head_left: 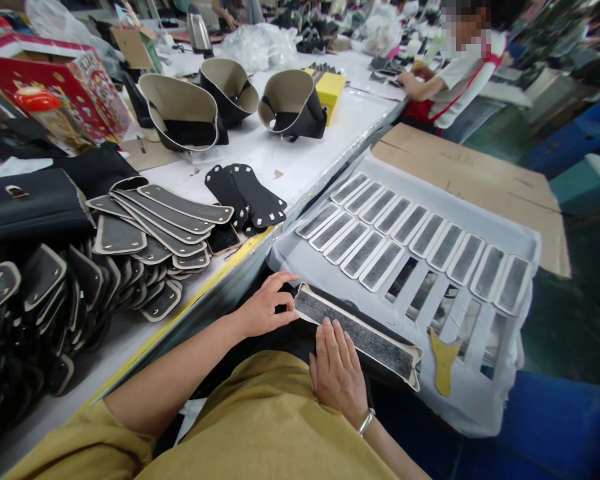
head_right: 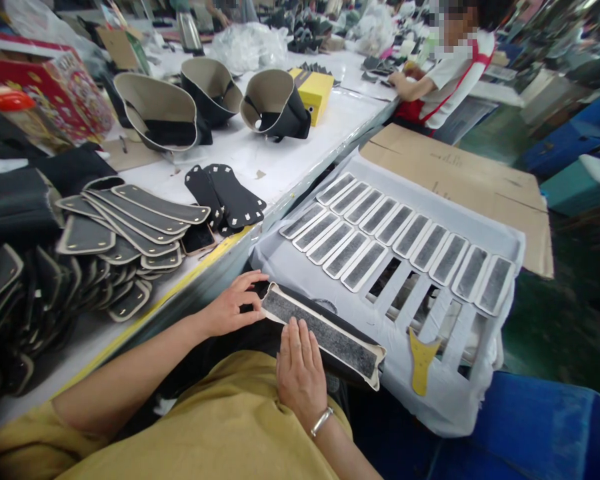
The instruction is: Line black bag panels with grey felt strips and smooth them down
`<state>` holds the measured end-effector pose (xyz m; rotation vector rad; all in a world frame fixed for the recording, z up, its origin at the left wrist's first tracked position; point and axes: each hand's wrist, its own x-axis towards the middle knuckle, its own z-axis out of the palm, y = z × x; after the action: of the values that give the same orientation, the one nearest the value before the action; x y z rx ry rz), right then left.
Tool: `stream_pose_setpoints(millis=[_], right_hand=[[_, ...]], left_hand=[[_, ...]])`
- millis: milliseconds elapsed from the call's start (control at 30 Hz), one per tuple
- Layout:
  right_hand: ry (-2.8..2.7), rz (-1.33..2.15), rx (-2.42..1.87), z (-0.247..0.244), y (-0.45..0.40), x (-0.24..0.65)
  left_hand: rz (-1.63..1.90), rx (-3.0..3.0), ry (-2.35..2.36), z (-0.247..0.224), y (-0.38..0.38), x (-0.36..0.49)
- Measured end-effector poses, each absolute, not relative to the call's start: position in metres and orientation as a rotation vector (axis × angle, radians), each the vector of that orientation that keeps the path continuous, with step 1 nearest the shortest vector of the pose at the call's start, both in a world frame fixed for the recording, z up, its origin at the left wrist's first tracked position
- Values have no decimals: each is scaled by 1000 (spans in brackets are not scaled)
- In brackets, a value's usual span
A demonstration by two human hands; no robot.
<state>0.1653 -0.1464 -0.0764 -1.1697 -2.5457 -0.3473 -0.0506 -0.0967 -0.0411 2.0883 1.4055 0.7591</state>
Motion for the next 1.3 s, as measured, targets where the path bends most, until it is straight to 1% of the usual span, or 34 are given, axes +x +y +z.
stream_pose_setpoints(millis=[533,733,833,967,1067,1167,1300], right_hand=[[-2623,-293,-1146,-75,-137,142],[-2632,-223,-1136,-77,-129,123],[-2639,-208,-1141,-78,-125,120],[-2694,-226,-1120,-73,-131,154],[-2678,-295,-1219,-66,-148,199],[-2606,-332,-1337,-60,-169,235],[-2585,-267,-1383,-46,-174,256]], left_hand=[[746,2010,1427,-46,-91,-40],[993,1801,1429,-52,-96,-45],[1025,1721,1369,-56,-99,-46],[953,1762,1336,-58,-101,-42],[895,1873,1335,-55,-101,-41],[797,2004,1296,-45,-102,-43],[613,2257,1324,-27,-94,-42]])
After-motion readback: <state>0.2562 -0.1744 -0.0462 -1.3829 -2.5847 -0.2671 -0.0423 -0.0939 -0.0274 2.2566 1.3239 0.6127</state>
